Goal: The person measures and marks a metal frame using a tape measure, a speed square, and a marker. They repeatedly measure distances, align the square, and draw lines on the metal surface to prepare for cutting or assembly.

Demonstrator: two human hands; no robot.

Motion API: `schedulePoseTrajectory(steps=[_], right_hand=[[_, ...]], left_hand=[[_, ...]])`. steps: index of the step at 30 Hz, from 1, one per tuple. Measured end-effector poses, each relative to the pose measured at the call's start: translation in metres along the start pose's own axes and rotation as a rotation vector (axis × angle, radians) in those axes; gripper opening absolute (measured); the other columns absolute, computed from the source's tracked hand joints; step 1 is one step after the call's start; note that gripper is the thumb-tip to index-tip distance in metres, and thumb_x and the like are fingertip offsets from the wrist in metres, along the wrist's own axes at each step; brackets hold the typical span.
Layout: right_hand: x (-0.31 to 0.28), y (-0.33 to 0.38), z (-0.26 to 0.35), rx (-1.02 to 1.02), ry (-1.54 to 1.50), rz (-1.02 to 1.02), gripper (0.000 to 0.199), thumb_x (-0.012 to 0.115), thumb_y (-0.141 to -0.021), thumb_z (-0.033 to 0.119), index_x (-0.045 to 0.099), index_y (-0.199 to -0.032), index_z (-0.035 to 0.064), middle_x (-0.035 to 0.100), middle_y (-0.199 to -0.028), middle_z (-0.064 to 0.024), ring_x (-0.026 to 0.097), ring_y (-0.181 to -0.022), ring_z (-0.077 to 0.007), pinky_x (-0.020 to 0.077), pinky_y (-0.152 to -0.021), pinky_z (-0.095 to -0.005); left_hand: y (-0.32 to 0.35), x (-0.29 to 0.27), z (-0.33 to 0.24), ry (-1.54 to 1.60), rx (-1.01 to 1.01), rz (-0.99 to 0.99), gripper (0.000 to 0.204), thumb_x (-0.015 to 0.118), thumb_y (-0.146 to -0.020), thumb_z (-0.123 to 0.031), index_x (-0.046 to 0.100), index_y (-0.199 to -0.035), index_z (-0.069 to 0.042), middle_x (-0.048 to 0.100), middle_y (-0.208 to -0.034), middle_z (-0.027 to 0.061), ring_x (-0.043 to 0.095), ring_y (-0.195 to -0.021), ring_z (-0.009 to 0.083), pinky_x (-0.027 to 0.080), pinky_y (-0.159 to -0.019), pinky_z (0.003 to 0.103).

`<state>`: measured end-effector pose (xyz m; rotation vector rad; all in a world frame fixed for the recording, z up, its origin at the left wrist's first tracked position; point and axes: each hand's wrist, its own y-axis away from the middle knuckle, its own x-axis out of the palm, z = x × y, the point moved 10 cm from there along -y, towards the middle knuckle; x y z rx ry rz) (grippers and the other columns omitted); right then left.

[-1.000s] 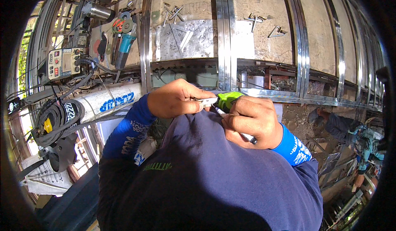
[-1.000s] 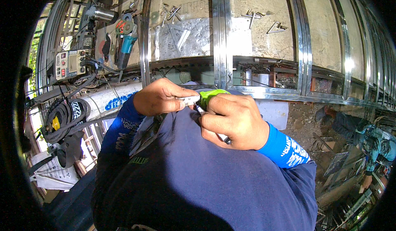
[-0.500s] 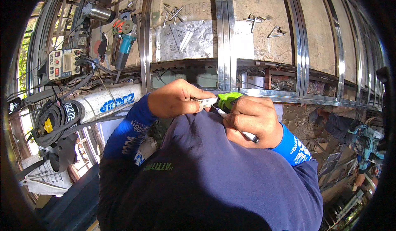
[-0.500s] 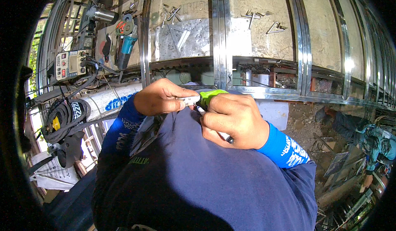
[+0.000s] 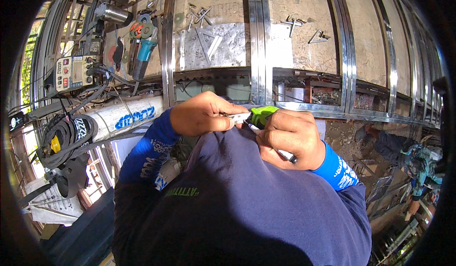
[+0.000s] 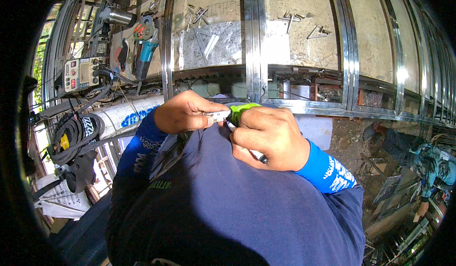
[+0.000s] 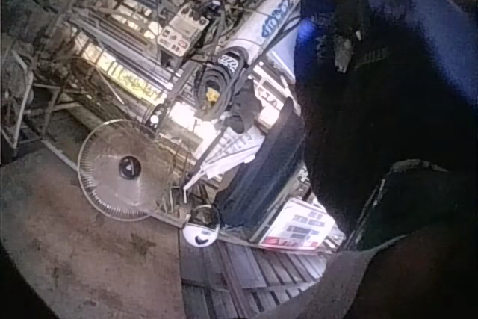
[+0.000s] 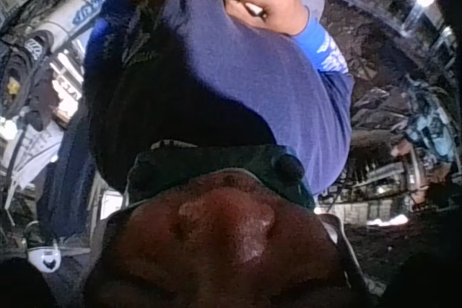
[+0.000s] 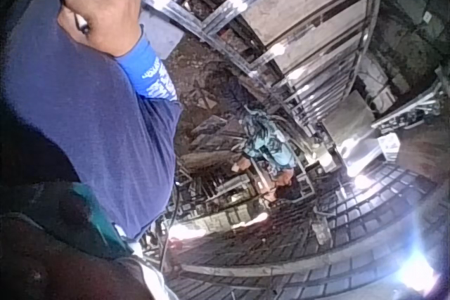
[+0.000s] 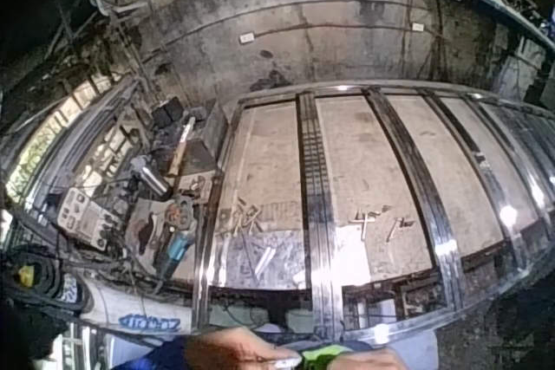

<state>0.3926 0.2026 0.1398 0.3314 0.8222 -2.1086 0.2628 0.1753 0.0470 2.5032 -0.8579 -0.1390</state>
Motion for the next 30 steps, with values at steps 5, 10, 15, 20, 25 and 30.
schedulePoseTrajectory(steps=[5,10,15,20,25,30], right_hand=[[0.001,0.000,-0.001,0.009,-0.036,0.020,0.018,0.076,-0.073,0.008,0.058,-0.071,0.0089,0.048,-0.067,-0.0069,0.056,-0.057,-0.0279,0.0467,-0.051,-0.0398],[-0.010,0.001,-0.005,0.006,-0.118,-0.031,0.014,0.075,-0.075,0.005,0.061,-0.073,0.0067,0.055,-0.070,-0.0084,0.059,-0.059,-0.0285,0.0480,-0.053,-0.0372],[-0.033,0.008,-0.014,0.066,-0.164,-0.262,0.011,0.077,-0.077,-0.003,0.069,-0.083,0.0001,0.068,-0.082,-0.0126,0.067,-0.068,-0.0253,0.0521,-0.059,-0.0350],[-0.033,0.009,-0.053,0.306,-0.087,-0.210,0.043,0.081,-0.085,0.024,0.071,-0.118,-0.0018,0.072,-0.097,-0.0182,0.070,-0.088,-0.0314,0.0542,-0.079,-0.0372],[0.010,0.005,-0.062,0.359,0.021,0.136,0.076,0.089,-0.066,0.055,0.070,-0.117,0.0009,0.070,-0.100,-0.0186,0.067,-0.096,-0.0389,0.0537,-0.084,-0.0450],[0.045,-0.014,-0.073,0.316,-0.137,0.181,0.045,0.088,-0.071,0.032,0.072,-0.101,0.0035,0.071,-0.093,-0.0158,0.069,-0.088,-0.0368,0.0550,-0.081,-0.0434]], left_hand=[[-0.001,0.000,-0.001,-0.014,0.011,-0.006,0.049,0.060,-0.088,-0.011,0.061,-0.134,0.008,0.075,-0.113,0.0175,0.068,-0.107,0.0189,0.050,-0.097,0.030],[-0.001,-0.001,0.001,-0.041,0.012,-0.004,0.047,0.059,-0.090,-0.011,0.062,-0.133,0.008,0.075,-0.115,0.0183,0.068,-0.107,0.0193,0.051,-0.095,0.030],[-0.005,-0.002,0.001,-0.060,0.100,-0.025,0.042,0.061,-0.094,-0.010,0.062,-0.133,0.006,0.076,-0.113,0.0143,0.069,-0.096,0.0155,0.054,-0.084,0.028],[0.001,0.001,0.027,0.214,-0.079,-0.031,0.044,0.057,-0.094,0.000,0.061,-0.138,0.003,0.073,-0.109,0.0096,0.057,-0.074,0.0069,0.046,-0.060,0.021],[0.009,0.000,0.037,0.337,-0.024,-0.061,0.042,0.058,-0.098,-0.002,0.058,-0.140,0.003,0.073,-0.110,0.0091,0.055,-0.069,0.0065,0.044,-0.056,0.020],[0.019,-0.007,0.066,0.519,0.051,-0.127,0.043,0.064,-0.096,-0.005,0.059,-0.139,0.002,0.072,-0.109,0.0082,0.052,-0.063,0.0041,0.042,-0.051,0.020]])
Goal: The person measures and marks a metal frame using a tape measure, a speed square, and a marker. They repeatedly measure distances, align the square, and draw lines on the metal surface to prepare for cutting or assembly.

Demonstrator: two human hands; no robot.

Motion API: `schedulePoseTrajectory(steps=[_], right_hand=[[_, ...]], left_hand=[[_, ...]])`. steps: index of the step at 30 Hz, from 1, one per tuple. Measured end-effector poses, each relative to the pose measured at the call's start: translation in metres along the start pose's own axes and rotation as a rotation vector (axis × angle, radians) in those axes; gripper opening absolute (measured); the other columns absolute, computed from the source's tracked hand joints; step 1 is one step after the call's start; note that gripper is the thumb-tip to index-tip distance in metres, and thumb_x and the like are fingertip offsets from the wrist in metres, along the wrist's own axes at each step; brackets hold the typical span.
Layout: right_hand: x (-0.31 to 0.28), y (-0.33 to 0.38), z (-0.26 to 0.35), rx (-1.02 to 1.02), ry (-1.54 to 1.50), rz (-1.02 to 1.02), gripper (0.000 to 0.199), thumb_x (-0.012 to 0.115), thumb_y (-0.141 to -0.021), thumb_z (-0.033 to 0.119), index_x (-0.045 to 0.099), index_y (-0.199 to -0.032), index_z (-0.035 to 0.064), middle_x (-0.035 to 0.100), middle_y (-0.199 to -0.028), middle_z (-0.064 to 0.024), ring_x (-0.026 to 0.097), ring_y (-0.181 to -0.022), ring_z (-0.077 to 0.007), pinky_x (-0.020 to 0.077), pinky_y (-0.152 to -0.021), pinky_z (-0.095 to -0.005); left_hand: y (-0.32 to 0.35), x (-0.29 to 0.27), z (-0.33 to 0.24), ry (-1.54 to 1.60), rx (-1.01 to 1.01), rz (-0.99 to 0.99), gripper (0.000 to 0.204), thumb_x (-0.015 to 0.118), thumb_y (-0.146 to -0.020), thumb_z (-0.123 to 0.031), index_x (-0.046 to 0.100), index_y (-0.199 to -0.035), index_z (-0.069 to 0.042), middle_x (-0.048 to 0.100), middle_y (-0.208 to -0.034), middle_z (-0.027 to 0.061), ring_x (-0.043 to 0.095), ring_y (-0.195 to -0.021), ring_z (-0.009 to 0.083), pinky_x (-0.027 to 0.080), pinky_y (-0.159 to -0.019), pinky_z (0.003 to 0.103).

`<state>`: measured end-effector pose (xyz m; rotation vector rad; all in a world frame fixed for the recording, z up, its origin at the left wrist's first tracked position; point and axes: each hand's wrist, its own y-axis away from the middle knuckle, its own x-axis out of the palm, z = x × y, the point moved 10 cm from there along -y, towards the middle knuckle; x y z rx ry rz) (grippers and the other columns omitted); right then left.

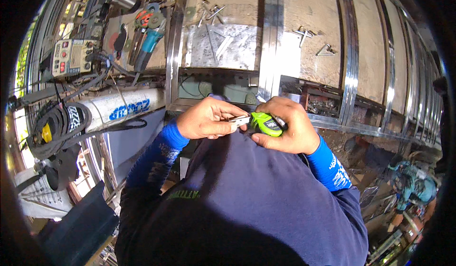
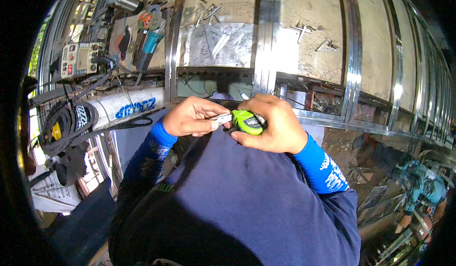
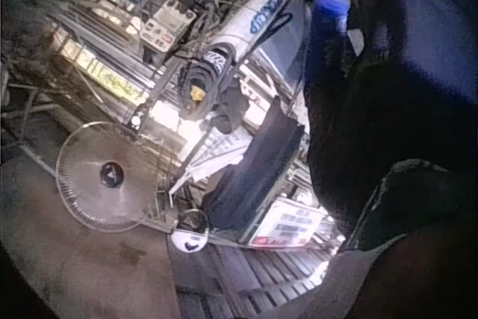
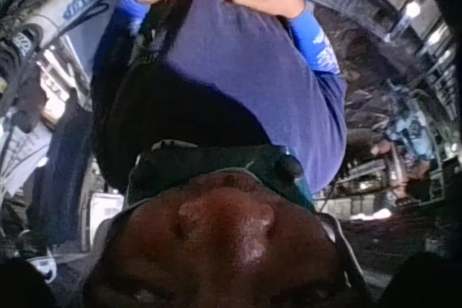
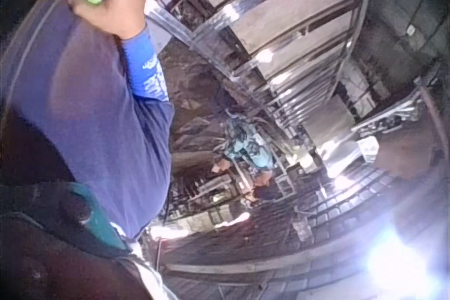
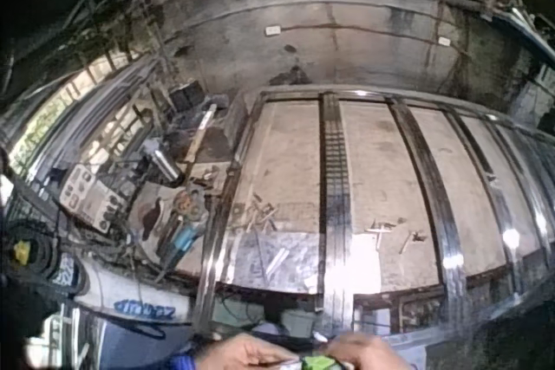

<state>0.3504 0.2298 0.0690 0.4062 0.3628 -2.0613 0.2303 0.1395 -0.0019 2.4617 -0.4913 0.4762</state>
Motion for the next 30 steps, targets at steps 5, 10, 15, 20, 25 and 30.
schedulePoseTrajectory(steps=[5,10,15,20,25,30], right_hand=[[0.039,-0.058,-0.059,0.083,-0.163,0.161,0.042,0.088,-0.070,0.022,0.072,-0.103,0.0013,0.073,-0.100,-0.0154,0.070,-0.094,-0.0296,0.0535,-0.087,-0.0381],[0.102,-0.114,-0.128,0.191,-0.452,0.479,0.041,0.084,-0.083,0.025,0.073,-0.114,0.0013,0.074,-0.110,-0.0067,0.064,-0.106,-0.0160,0.0476,-0.100,-0.0324],[0.040,-0.218,-0.195,0.094,0.503,-0.173,0.061,0.085,-0.078,0.047,0.072,-0.112,-0.0011,0.073,-0.099,-0.0216,0.072,-0.090,-0.0336,0.0559,-0.079,-0.0407],[0.010,-0.270,-0.217,0.076,0.992,-0.396,0.053,0.078,-0.084,0.046,0.069,-0.123,0.0114,0.066,-0.117,-0.0206,0.063,-0.107,-0.0405,0.0537,-0.089,-0.0483],[0.051,-0.254,-0.216,0.108,0.724,-0.354,0.037,0.072,-0.086,0.015,0.069,-0.122,0.0104,0.058,-0.124,-0.0288,0.058,-0.116,-0.0463,0.0507,-0.096,-0.0497],[0.107,-0.198,-0.222,0.351,0.791,-0.237,0.093,0.090,-0.069,0.046,0.051,-0.136,-0.0060,0.053,-0.120,-0.0281,0.054,-0.115,-0.0455,0.0500,-0.095,-0.0494]], left_hand=[[0.007,-0.049,0.038,0.290,0.069,-0.241,0.033,0.069,-0.095,-0.004,0.060,-0.127,0.001,0.071,-0.104,0.0064,0.048,-0.060,0.0026,0.038,-0.047,0.018],[0.041,-0.092,0.080,0.371,0.122,-0.429,0.029,0.071,-0.096,-0.007,0.060,-0.122,0.000,0.070,-0.107,0.0072,0.049,-0.064,0.0028,0.037,-0.048,0.018],[0.095,-0.130,0.110,0.482,0.277,-0.735,0.026,0.066,-0.102,-0.016,0.060,-0.123,-0.003,0.071,-0.112,0.0090,0.051,-0.065,0.0049,0.043,-0.052,0.021],[0.133,-0.148,0.131,0.661,0.349,-1.010,0.031,0.057,-0.107,-0.027,0.055,-0.131,-0.008,0.069,-0.126,0.0118,0.068,-0.088,0.0158,0.057,-0.075,0.030],[0.141,-0.160,0.123,0.600,0.420,-1.130,0.032,0.053,-0.108,-0.028,0.052,-0.135,-0.009,0.067,-0.129,0.0110,0.066,-0.089,0.0135,0.056,-0.074,0.028],[0.129,-0.171,0.100,0.544,0.506,-1.054,0.034,0.050,-0.110,-0.027,0.051,-0.140,-0.010,0.065,-0.129,0.0105,0.060,-0.084,0.0110,0.051,-0.070,0.026]])
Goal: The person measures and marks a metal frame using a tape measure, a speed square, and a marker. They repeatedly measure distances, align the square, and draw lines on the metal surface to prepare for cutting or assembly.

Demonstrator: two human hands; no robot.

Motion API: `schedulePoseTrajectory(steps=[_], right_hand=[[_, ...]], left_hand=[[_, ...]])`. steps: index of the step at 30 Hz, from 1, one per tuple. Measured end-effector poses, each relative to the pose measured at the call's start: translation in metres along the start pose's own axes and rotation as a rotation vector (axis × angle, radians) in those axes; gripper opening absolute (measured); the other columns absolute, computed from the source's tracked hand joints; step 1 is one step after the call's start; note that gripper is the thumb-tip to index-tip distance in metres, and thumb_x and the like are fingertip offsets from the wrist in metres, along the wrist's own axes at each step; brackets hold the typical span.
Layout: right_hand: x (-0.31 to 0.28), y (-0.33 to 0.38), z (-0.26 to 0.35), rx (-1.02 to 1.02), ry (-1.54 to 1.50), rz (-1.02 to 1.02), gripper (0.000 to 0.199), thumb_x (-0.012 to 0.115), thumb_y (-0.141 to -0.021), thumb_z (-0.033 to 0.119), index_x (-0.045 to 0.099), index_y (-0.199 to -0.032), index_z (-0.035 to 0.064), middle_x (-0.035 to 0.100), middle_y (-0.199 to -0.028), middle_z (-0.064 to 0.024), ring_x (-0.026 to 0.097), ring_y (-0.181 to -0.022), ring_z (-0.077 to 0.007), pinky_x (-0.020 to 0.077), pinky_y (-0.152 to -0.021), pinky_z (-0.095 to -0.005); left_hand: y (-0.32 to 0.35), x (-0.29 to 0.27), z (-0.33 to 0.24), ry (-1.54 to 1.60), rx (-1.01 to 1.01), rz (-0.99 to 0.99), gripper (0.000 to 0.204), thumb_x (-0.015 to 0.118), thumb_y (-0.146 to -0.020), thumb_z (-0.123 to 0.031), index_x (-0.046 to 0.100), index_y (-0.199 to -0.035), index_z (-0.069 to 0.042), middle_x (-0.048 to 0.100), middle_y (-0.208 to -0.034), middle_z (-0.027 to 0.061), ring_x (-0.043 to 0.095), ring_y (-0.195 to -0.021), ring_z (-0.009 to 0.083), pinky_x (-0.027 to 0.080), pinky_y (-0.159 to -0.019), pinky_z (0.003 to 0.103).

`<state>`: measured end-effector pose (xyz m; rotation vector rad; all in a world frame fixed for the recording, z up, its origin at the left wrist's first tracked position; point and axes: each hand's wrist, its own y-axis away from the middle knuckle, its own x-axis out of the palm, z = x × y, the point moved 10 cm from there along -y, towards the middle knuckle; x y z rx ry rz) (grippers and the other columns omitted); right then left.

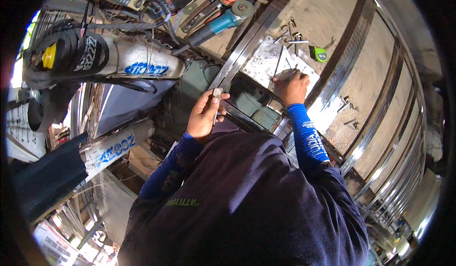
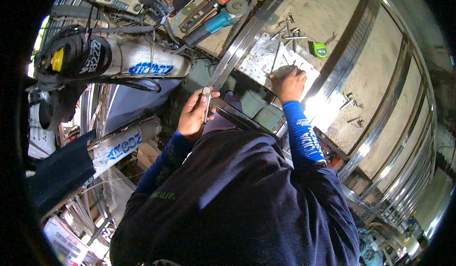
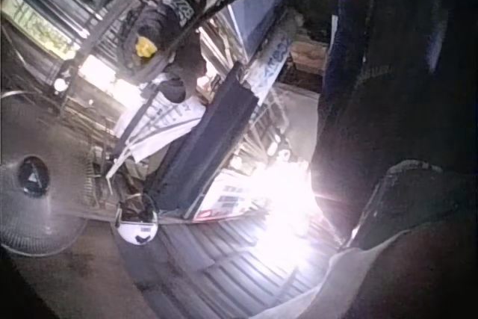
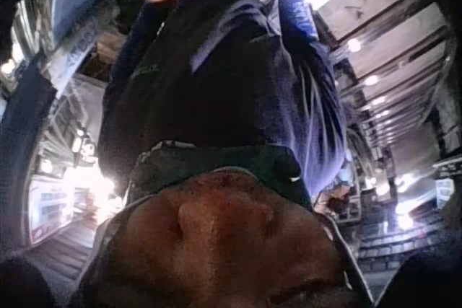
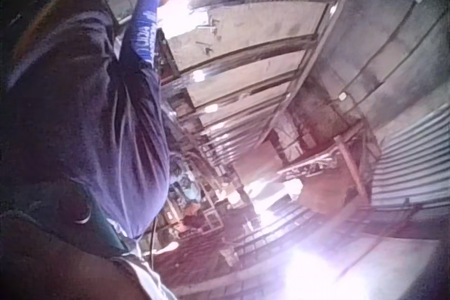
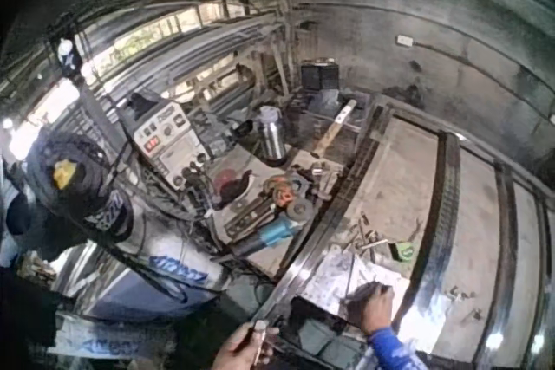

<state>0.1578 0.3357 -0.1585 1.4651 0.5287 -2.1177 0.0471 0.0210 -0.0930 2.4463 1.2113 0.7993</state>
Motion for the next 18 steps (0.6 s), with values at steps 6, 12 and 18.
schedulePoseTrajectory(steps=[6,12,18], right_hand=[[0.007,-0.006,-0.010,0.061,-0.118,0.044,0.085,0.094,-0.065,0.032,0.053,-0.125,-0.0120,0.050,-0.121,-0.0298,0.053,-0.116,-0.0462,0.0500,-0.098,-0.0481],[0.001,-0.014,-0.024,0.144,-0.082,0.095,0.092,0.095,-0.063,0.037,0.053,-0.128,-0.0124,0.051,-0.124,-0.0297,0.052,-0.120,-0.0449,0.0474,-0.102,-0.0481],[0.009,-0.013,-0.026,0.147,-0.181,0.139,0.080,0.094,-0.064,0.035,0.057,-0.119,-0.0092,0.053,-0.124,-0.0289,0.054,-0.119,-0.0445,0.0483,-0.103,-0.0483]], left_hand=[[-0.017,0.037,-0.014,0.219,-0.035,0.119,0.036,0.048,-0.110,-0.026,0.051,-0.139,-0.006,0.065,-0.118,0.0107,0.053,-0.076,0.0116,0.042,-0.063,0.027],[-0.015,0.079,-0.027,0.255,0.030,0.259,0.039,0.047,-0.109,-0.027,0.051,-0.142,-0.007,0.063,-0.119,0.0119,0.051,-0.079,0.0133,0.042,-0.066,0.027],[-0.003,0.099,-0.011,0.175,0.125,0.224,0.039,0.051,-0.108,-0.025,0.050,-0.145,-0.012,0.064,-0.126,0.0090,0.060,-0.094,0.0159,0.051,-0.079,0.032]])
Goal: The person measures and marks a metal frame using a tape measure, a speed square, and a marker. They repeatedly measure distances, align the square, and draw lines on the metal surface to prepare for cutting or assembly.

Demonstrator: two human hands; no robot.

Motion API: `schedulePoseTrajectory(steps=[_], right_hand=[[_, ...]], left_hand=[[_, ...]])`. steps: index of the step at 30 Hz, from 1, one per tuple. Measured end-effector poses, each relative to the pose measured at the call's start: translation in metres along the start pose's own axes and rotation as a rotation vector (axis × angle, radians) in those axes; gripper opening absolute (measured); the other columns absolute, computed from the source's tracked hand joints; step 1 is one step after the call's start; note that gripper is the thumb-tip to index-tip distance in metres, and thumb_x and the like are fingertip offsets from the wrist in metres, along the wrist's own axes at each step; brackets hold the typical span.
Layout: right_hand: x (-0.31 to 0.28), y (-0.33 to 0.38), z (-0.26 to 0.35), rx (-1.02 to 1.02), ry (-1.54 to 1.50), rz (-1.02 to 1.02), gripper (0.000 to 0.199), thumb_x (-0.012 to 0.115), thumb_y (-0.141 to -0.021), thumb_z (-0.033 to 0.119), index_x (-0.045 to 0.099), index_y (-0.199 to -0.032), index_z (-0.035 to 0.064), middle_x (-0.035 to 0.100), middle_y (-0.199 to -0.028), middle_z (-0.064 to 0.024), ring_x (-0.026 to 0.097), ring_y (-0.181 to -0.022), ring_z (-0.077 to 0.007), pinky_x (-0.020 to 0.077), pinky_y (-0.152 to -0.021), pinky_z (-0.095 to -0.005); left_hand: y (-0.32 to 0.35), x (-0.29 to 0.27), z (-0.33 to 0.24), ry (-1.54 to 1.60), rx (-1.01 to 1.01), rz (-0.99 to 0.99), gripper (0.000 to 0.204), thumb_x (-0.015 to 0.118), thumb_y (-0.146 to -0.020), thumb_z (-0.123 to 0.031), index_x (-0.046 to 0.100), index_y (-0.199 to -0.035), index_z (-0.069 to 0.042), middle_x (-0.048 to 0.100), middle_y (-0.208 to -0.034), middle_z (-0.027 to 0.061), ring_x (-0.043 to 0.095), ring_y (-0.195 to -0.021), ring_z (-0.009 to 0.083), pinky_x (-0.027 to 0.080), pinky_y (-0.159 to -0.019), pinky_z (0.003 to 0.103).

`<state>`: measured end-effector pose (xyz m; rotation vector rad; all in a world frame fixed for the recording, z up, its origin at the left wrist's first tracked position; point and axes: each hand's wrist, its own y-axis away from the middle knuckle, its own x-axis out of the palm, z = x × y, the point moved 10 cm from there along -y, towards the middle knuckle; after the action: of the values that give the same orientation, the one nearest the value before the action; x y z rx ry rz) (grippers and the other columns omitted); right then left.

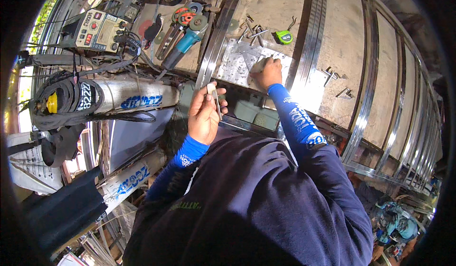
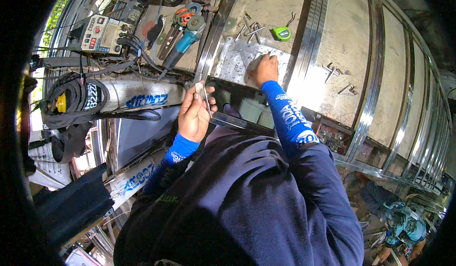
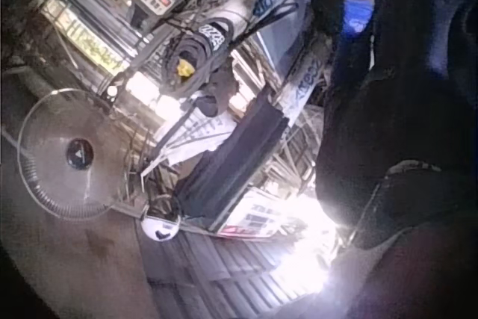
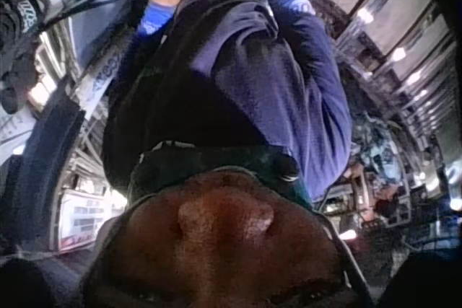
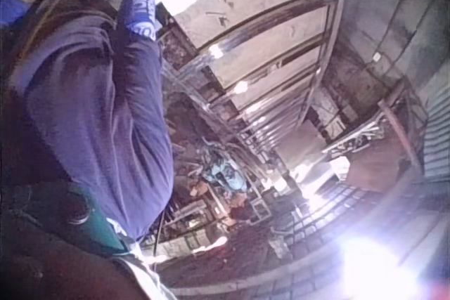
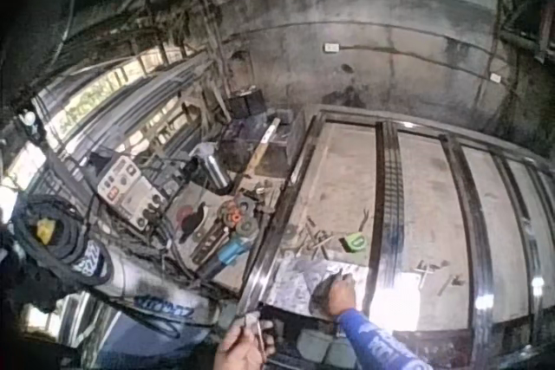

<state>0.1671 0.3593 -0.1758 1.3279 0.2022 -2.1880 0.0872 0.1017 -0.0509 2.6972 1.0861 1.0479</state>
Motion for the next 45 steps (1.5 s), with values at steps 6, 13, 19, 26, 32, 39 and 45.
schedulePoseTrajectory(steps=[6,13,19,26,32,39,45], right_hand=[[0.006,-0.008,0.002,0.080,0.060,-0.041,0.049,0.079,-0.078,0.017,0.059,-0.117,-0.0062,0.054,-0.122,-0.0264,0.055,-0.116,-0.0416,0.0528,-0.097,-0.0466],[-0.003,-0.027,0.000,0.075,0.238,-0.111,0.034,0.066,-0.090,0.018,0.062,-0.115,-0.0027,0.056,-0.123,-0.0213,0.057,-0.117,-0.0386,0.0562,-0.092,-0.0472],[-0.019,-0.025,0.001,-0.078,0.090,-0.163,0.043,0.076,-0.081,0.032,0.070,-0.106,-0.0030,0.068,-0.109,-0.0278,0.067,-0.103,-0.0402,0.0556,-0.089,-0.0476],[-0.118,0.073,-0.007,-0.048,-0.933,0.028,0.016,0.079,-0.087,0.012,0.069,-0.092,0.0002,0.070,-0.080,-0.0041,0.062,-0.071,-0.0105,0.0506,-0.065,-0.0280],[-0.196,0.178,0.003,0.066,-1.334,0.077,0.013,0.080,-0.089,0.007,0.068,-0.095,0.0049,0.066,-0.079,0.0038,0.052,-0.066,-0.0012,0.0381,-0.058,-0.0180],[-0.277,0.219,-0.042,0.019,-1.431,-0.322,0.016,0.068,-0.101,0.018,0.069,-0.105,0.0023,0.066,-0.081,0.0020,0.053,-0.064,-0.0031,0.0396,-0.056,-0.0200],[-0.282,0.242,-0.023,-0.023,-1.311,-0.239,0.017,0.073,-0.096,0.011,0.072,-0.106,-0.0020,0.069,-0.087,0.0002,0.056,-0.073,-0.0032,0.0430,-0.062,-0.0200]], left_hand=[[0.019,0.006,0.014,0.053,0.044,-0.058,0.035,0.055,-0.106,-0.014,0.056,-0.141,-0.015,0.064,-0.126,0.0074,0.064,-0.101,0.0193,0.054,-0.084,0.035],[0.042,0.004,0.026,0.362,0.005,-0.049,0.040,0.055,-0.105,-0.028,0.054,-0.139,-0.009,0.064,-0.113,0.0085,0.054,-0.083,0.0166,0.044,-0.069,0.030],[0.036,0.002,0.015,0.289,0.063,-0.080,0.039,0.053,-0.105,-0.030,0.055,-0.138,-0.009,0.063,-0.115,0.0085,0.052,-0.086,0.0168,0.043,-0.072,0.032],[0.014,0.064,0.003,0.112,0.068,0.166,0.039,0.060,-0.104,-0.016,0.053,-0.142,-0.008,0.063,-0.121,0.0079,0.054,-0.090,0.0126,0.045,-0.075,0.029],[0.015,0.171,-0.009,0.126,0.137,0.649,0.071,0.072,-0.097,-0.033,0.040,-0.150,0.000,0.051,-0.137,0.0114,0.049,-0.089,0.0121,0.042,-0.070,0.027],[0.026,0.209,0.004,-0.023,0.056,0.611,0.053,0.061,-0.104,-0.025,0.044,-0.149,-0.003,0.053,-0.140,0.0096,0.052,-0.091,0.0127,0.043,-0.068,0.026],[0.052,0.250,0.020,0.032,-0.021,0.791,0.117,0.093,-0.065,-0.055,0.038,-0.151,0.001,0.055,-0.134,0.0103,0.056,-0.096,0.0141,0.048,-0.077,0.029]])
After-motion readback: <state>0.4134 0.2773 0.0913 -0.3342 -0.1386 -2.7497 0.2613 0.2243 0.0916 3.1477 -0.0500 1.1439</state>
